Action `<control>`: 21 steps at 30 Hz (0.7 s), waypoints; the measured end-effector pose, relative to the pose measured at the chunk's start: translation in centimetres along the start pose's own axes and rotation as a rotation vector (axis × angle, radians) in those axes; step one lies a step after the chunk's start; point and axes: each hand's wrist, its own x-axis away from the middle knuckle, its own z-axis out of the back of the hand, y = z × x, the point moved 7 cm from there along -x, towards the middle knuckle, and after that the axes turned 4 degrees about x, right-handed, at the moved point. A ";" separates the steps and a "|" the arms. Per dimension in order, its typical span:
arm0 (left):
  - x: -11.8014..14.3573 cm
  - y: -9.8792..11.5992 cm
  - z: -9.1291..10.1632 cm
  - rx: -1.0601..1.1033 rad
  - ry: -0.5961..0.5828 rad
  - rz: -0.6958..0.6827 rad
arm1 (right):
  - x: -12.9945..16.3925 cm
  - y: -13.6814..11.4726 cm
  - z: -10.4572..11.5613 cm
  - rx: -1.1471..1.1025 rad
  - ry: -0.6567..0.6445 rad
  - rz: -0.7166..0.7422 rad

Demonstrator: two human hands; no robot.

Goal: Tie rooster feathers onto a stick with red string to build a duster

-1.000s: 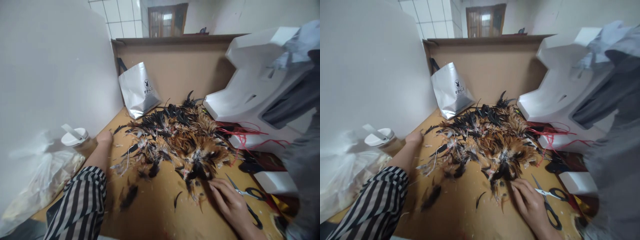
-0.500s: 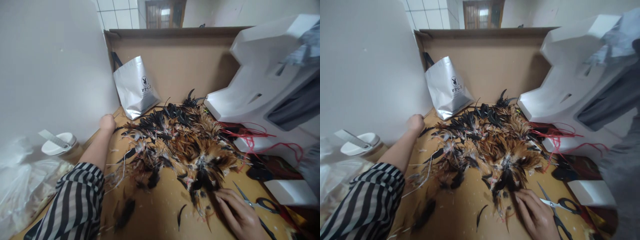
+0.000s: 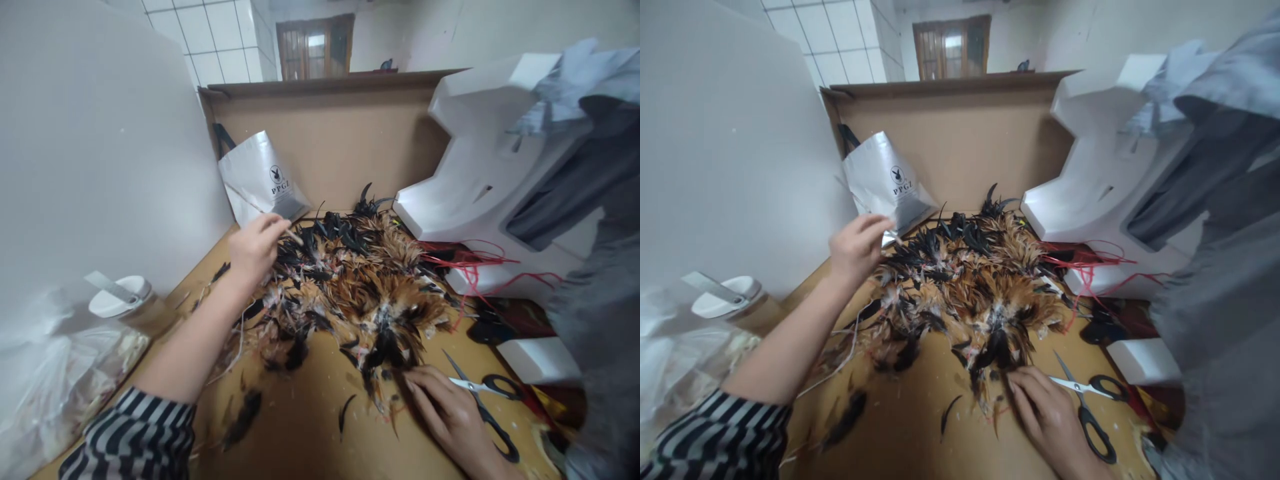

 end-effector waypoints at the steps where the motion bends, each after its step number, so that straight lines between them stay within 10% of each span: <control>1: 1.5 2.2 0.6 0.048 0.011 -0.062 | 0.0 0.0 0.2 -0.024 0.012 -0.008; 10: 12.6 14.8 -0.3 0.231 -0.211 -0.242 | -0.7 -1.1 0.1 -0.620 -0.024 -0.448; 15: 14.2 17.9 -0.6 0.257 -0.271 -0.262 | -0.2 -5.2 -2.6 -0.996 -0.331 -0.580; 21: 14.1 20.0 -0.1 0.238 -0.214 -0.314 | 1.4 -4.2 -3.0 -1.002 -0.286 -0.667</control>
